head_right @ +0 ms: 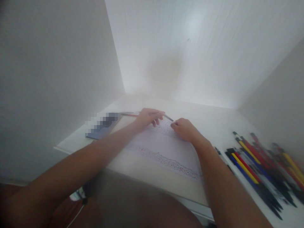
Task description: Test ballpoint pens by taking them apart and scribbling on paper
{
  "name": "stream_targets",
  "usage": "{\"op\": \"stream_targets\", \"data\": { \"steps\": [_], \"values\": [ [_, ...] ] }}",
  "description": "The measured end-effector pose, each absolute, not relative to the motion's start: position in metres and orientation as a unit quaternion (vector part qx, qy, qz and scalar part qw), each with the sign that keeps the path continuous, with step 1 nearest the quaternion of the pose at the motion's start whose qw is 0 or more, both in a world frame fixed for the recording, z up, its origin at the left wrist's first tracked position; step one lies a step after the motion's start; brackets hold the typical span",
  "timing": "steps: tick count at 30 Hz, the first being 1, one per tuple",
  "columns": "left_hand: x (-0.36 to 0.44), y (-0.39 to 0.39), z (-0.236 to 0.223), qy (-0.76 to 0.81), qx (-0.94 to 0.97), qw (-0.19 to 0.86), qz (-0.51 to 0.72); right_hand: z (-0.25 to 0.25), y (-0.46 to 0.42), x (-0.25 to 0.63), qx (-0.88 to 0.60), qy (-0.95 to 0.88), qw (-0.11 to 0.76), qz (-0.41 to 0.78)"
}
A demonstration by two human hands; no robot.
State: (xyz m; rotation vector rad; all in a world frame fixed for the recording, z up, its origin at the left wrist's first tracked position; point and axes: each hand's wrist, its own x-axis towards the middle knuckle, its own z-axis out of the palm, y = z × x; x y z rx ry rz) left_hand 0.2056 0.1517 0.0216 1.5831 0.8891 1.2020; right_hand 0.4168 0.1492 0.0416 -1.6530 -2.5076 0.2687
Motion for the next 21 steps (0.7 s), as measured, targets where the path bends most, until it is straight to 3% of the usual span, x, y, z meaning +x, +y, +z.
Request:
{"op": "stream_targets", "data": {
  "steps": [5,21],
  "values": [
    [0.211,0.145,0.027,0.396,0.624,0.435,0.515,0.04,0.148,0.411,-0.541,-0.834,0.09,0.065],
    [0.204,0.141,0.042,0.35,0.639,0.457,0.51,0.032,0.145,0.417,-0.491,-0.777,0.192,0.345]
  ]
}}
